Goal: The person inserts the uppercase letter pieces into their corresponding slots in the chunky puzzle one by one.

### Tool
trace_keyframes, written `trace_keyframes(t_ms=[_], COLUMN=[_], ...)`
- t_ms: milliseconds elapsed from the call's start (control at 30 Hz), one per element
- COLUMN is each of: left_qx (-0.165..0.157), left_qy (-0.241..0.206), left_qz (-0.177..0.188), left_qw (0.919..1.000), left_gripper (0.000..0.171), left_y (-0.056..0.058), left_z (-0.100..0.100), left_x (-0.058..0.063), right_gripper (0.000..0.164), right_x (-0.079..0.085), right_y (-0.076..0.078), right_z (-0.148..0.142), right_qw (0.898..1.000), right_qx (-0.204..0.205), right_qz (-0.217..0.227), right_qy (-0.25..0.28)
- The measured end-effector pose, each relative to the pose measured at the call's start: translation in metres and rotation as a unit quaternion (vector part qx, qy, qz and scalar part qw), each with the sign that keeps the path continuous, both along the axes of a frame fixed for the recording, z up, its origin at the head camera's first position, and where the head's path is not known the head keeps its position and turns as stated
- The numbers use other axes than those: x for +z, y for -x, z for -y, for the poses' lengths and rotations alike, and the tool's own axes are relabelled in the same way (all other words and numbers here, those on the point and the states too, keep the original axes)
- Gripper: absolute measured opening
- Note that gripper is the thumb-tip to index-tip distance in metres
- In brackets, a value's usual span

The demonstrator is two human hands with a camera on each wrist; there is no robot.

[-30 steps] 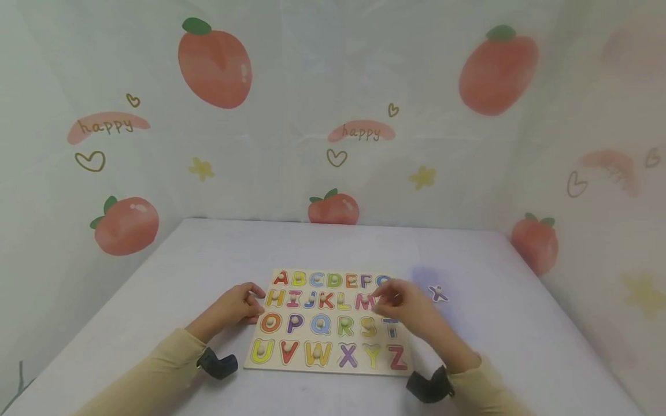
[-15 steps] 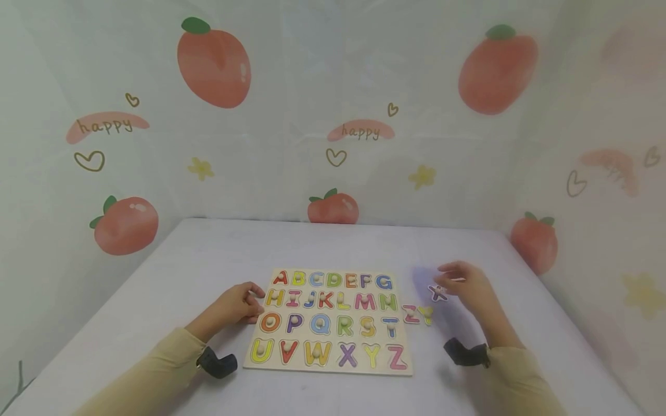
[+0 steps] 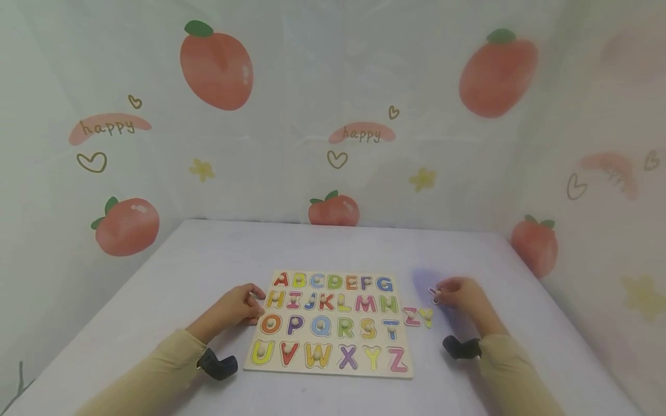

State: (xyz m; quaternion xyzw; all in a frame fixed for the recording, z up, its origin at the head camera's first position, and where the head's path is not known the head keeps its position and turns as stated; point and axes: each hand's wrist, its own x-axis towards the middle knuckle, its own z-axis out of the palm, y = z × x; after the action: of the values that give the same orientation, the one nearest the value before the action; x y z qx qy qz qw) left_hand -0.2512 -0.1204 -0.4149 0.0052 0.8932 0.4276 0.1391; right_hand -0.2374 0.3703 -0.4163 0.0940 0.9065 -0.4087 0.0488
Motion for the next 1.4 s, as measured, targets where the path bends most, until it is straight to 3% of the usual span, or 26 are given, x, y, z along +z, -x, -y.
trace_keyframes(t_ms=[367, 733, 1100, 1400], left_qx=[-0.001, 0.003, 0.008, 0.006], left_qy=[0.004, 0.006, 0.001, 0.005], left_qz=[-0.005, 0.002, -0.001, -0.003], left_qw=[1.0, 1.0, 1.0, 1.0], left_gripper=[0.031, 0.032, 0.033, 0.032], left_y=[0.001, 0.001, -0.001, -0.002], left_z=[0.0, 0.0, 0.0, -0.001], left_x=[-0.001, -0.001, -0.002, 0.0], right_gripper=[0.025, 0.038, 0.031, 0.016], right_x=[0.004, 0.026, 0.045, 0.036], right_y=[-0.001, -0.009, -0.027, -0.054], right_z=[0.006, 0.029, 0.084, 0.132], right_qw=[0.999, 0.999, 0.997, 0.993], right_qx=[-0.021, -0.019, 0.036, 0.093], right_qz=[0.026, -0.023, -0.067, -0.075], right_qy=[-0.032, -0.019, -0.007, -0.001])
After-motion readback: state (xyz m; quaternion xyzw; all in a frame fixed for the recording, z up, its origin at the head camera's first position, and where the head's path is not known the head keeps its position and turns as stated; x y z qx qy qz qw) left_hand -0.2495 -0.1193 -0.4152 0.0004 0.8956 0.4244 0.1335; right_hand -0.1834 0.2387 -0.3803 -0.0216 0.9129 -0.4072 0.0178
